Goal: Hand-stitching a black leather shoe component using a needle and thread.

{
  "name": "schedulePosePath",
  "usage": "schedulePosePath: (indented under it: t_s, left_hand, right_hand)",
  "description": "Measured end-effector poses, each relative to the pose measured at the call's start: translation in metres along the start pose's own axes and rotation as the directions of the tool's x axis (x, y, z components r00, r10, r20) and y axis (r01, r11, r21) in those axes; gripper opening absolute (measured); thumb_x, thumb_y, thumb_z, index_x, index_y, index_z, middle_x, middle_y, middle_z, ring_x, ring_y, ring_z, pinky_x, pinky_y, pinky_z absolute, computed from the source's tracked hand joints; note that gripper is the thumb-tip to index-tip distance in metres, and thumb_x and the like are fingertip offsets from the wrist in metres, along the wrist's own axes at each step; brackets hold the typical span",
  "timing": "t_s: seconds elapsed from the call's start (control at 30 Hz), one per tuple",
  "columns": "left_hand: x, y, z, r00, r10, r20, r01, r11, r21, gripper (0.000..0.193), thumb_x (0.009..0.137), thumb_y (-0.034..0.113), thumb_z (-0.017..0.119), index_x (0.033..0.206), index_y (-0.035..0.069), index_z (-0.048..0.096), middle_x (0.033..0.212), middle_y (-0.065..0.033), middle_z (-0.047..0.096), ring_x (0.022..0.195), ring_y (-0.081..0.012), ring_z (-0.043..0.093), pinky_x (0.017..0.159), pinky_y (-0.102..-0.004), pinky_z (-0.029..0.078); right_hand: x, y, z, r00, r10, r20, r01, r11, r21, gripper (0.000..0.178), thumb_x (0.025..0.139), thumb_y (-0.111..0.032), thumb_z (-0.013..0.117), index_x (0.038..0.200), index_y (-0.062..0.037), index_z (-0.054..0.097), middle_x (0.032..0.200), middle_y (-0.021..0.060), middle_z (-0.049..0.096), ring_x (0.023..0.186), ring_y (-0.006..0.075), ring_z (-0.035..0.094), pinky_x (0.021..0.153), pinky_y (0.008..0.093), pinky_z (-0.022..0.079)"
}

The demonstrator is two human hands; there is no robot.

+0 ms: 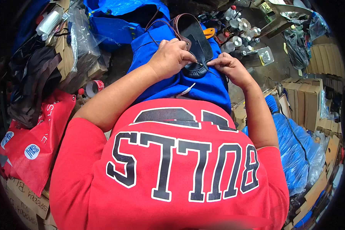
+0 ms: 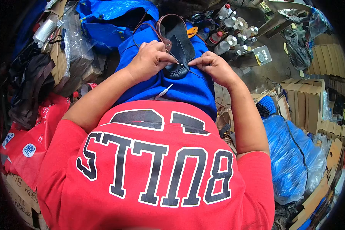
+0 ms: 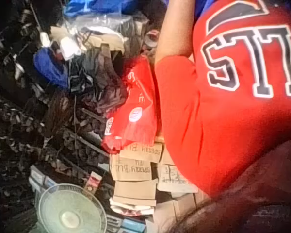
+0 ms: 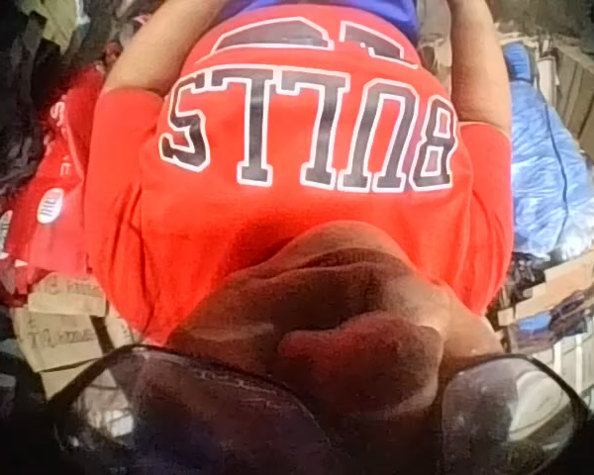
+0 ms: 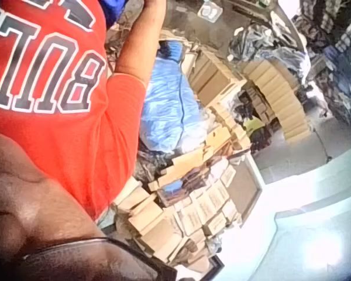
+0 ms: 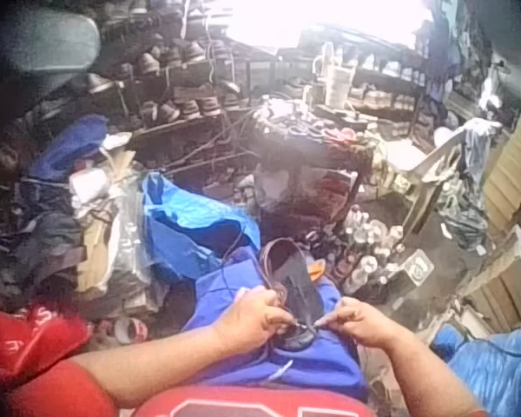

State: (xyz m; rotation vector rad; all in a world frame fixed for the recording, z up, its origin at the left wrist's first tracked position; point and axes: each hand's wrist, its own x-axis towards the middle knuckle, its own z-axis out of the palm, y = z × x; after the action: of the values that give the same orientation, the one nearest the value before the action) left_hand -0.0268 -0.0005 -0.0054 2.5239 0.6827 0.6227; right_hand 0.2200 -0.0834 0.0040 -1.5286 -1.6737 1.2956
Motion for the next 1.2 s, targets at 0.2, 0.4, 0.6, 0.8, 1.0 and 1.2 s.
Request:
schedulePosePath:
  t_s: [0.2,0.4,0.6,0.8,1.0,1.2]
  left_hand:
    - [0.008,-0.002,0.004,0.998,-0.023,0.054,0.027,0.998,-0.064,0.017,0.073,0.013,0.071,0.086,0.023,0.073,0.075,0.0003,0.054,0.082,-0.0203,0.055,0.076,-0.0351,0.036]
    - [0.023,0.001,-0.004,0.969,0.236,0.079,-0.241,0.969,0.057,0.014,0.069,0.013,0.071,0.081,0.019,0.072,0.071,-0.0002,0.053,0.081,-0.0199,0.055,0.076,-0.0359,0.037]
    - [-0.007,0.010,-0.001,0.998,0.060,-0.019,-0.060,0.998,0.014,0.016,0.073,0.015,0.071,0.088,0.020,0.073,0.074,0.0009,0.056,0.082,-0.0205,0.054,0.078,-0.0365,0.037]
    - [-0.005,0.001,-0.003,0.998,-0.056,-0.036,0.054,0.997,-0.055,0.017,0.074,0.013,0.072,0.088,0.022,0.074,0.076,0.0021,0.060,0.083,-0.0188,0.054,0.078,-0.0361,0.035]
    - [-0.001,0.003,0.001,0.994,-0.110,0.007,0.110,0.990,-0.091,0.014,0.075,0.014,0.071,0.087,0.021,0.072,0.078,0.0022,0.060,0.087,-0.0194,0.054,0.082,-0.0365,0.034]
    - [0.000,0.014,-0.014,0.997,0.042,-0.065,-0.036,0.995,0.094,0.014,0.074,0.014,0.071,0.086,0.022,0.072,0.082,0.0024,0.061,0.089,-0.0172,0.053,0.082,-0.0359,0.033]
  right_hand:
    - [0.001,0.002,0.000,0.999,0.042,0.029,-0.044,0.996,0.078,0.037,0.074,0.006,0.057,0.103,-0.0107,0.072,0.078,-0.0020,0.048,0.081,0.0103,0.047,0.077,0.0206,0.040]
    - [0.002,-0.003,-0.002,0.998,0.005,0.059,-0.006,1.000,0.026,0.038,0.074,0.007,0.056,0.104,-0.0120,0.072,0.076,-0.0015,0.050,0.077,0.0106,0.048,0.075,0.0215,0.042]
    - [-0.009,-0.006,0.006,0.999,-0.038,-0.022,0.035,0.991,-0.126,0.034,0.076,0.002,0.063,0.106,-0.0138,0.071,0.079,-0.0005,0.055,0.078,0.0103,0.051,0.075,0.0219,0.044]
    - [-0.010,-0.002,0.011,0.994,0.055,-0.092,-0.041,0.988,0.148,0.026,0.082,-0.006,0.067,0.107,-0.0096,0.070,0.090,0.0016,0.061,0.086,0.0097,0.056,0.080,0.0220,0.044]
    - [-0.006,0.000,0.012,0.989,0.142,-0.045,-0.124,0.953,0.275,0.027,0.082,-0.007,0.067,0.109,-0.0078,0.069,0.093,0.0032,0.061,0.088,0.0103,0.056,0.080,0.0227,0.045]
    - [-0.008,-0.011,0.005,0.995,0.079,-0.064,-0.076,0.996,0.048,0.027,0.080,-0.007,0.068,0.107,-0.0105,0.070,0.089,0.0031,0.062,0.087,0.0107,0.057,0.080,0.0234,0.046]
